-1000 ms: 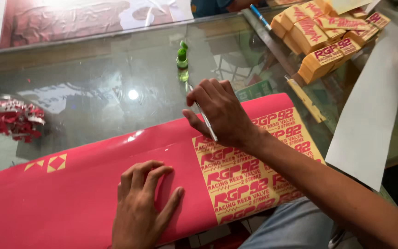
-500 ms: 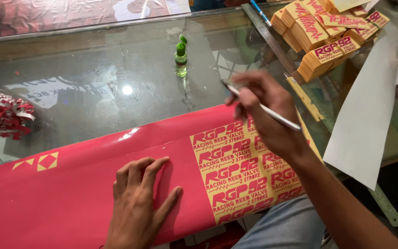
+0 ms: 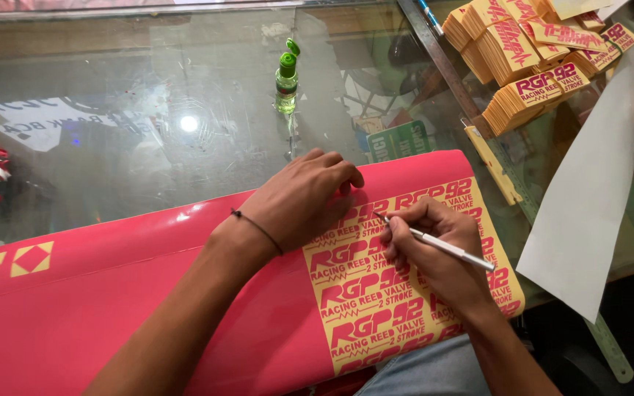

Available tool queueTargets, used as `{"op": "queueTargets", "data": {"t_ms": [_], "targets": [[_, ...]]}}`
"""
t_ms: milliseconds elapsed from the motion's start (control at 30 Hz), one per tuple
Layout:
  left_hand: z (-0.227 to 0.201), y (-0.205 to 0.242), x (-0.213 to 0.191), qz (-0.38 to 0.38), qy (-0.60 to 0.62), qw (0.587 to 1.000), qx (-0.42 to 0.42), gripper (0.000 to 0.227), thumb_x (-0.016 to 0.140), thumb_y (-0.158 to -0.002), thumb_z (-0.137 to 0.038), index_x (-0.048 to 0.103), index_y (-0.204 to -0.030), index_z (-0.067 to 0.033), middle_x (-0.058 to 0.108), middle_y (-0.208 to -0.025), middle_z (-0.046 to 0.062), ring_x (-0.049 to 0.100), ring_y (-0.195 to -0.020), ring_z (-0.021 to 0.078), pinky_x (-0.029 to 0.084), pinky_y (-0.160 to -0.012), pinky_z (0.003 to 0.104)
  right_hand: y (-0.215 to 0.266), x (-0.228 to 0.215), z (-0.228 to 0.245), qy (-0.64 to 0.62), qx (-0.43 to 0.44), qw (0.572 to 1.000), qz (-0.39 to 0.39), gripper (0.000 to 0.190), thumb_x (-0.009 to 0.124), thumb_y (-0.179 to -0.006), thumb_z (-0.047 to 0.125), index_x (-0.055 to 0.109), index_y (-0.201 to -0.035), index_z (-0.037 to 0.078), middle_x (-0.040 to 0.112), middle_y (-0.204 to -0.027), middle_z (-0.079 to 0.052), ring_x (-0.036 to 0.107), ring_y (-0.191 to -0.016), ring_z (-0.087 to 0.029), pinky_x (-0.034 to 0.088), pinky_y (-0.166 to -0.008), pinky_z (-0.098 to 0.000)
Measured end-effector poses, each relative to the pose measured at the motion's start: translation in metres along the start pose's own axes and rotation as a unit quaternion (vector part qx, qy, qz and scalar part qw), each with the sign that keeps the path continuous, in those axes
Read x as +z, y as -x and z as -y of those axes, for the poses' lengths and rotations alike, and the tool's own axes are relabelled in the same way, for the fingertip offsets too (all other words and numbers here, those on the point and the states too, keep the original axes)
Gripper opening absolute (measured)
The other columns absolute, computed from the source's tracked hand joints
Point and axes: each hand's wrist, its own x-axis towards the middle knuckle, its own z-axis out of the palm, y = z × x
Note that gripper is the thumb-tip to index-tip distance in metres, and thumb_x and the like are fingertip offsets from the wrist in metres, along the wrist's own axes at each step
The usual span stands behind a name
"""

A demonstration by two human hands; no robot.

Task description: The person uses a silver craft knife to carefully cut out individual red and yellow 'RGP 92' stickers from a larger sheet of pink vinyl. They hold the vinyl sheet steady with their left hand while tracing the outlines of the text with the blade in their right hand.

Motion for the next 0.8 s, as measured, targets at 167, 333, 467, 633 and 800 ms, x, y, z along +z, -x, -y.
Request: {"op": "queueTargets", "data": {"t_ms": [167,333,467,633,800], "targets": [[0.015,-0.002,0.008,-0.009,0.067,0.997,0.034,0.013,0.066,-0.088,-0.016,0.064,-0.1,-0.0105,0.062,-0.092,0.006,0.056,-0.089,0.0275,0.049,-0.078,0.038,0.002,0.003,0.007,0.039,0.051,0.998,-0.02,0.01,0.068,-0.085,0.0,0.069,-0.091,-0.008,0.072,-0.067,-0.02,0.072,-0.053,-0.02,0.06,-0.047,-0.0277],[0.017,-0.007,0.015,-0.047,0.064,0.995,0.064,0.008,0.068,-0.089,-0.02,0.063,-0.092,-0.0134,0.063,-0.09,0.002,0.051,-0.08,0.0216,0.044,-0.072,0.034,0.001,0.001,0.004,0.074,0.094,0.992,-0.032,0.006,0.07,-0.085,0.004,0.071,-0.088,0.0,0.076,-0.072,-0.014,0.073,-0.055,-0.018,0.063,-0.056,-0.0253],[0.013,-0.008,0.018,-0.032,0.043,0.999,0.013,0.013,0.07,-0.088,-0.029,0.063,-0.088,-0.0184,0.063,-0.089,-0.002,0.052,-0.082,0.0195,0.041,-0.076,0.035,0.001,0.002,0.004,0.075,0.114,0.99,-0.036,0.008,0.071,-0.084,0.005,0.072,-0.087,-0.002,0.076,-0.07,-0.015,0.072,-0.053,-0.019,0.063,-0.052,-0.0264],[0.012,-0.011,0.02,-0.031,0.023,0.999,-0.011,0.021,0.075,-0.085,-0.037,0.062,-0.087,-0.0207,0.063,-0.089,-0.004,0.052,-0.084,0.0196,0.039,-0.076,0.035,0.0,-0.001,0.003,0.05,0.099,0.994,-0.005,0.011,0.068,-0.086,0.005,0.073,-0.091,-0.004,0.074,-0.067,-0.015,0.07,-0.055,-0.019,0.061,-0.049,-0.0262],[0.012,-0.009,0.016,-0.029,0.043,0.998,0.023,0.012,0.068,-0.091,-0.033,0.063,-0.092,-0.0222,0.062,-0.089,-0.004,0.05,-0.082,0.0189,0.037,-0.074,0.035,0.003,0.001,0.001,0.047,0.055,0.997,-0.016,0.015,0.066,-0.087,0.004,0.072,-0.098,-0.005,0.073,-0.072,-0.015,0.069,-0.055,-0.016,0.06,-0.049,-0.0232]]}}
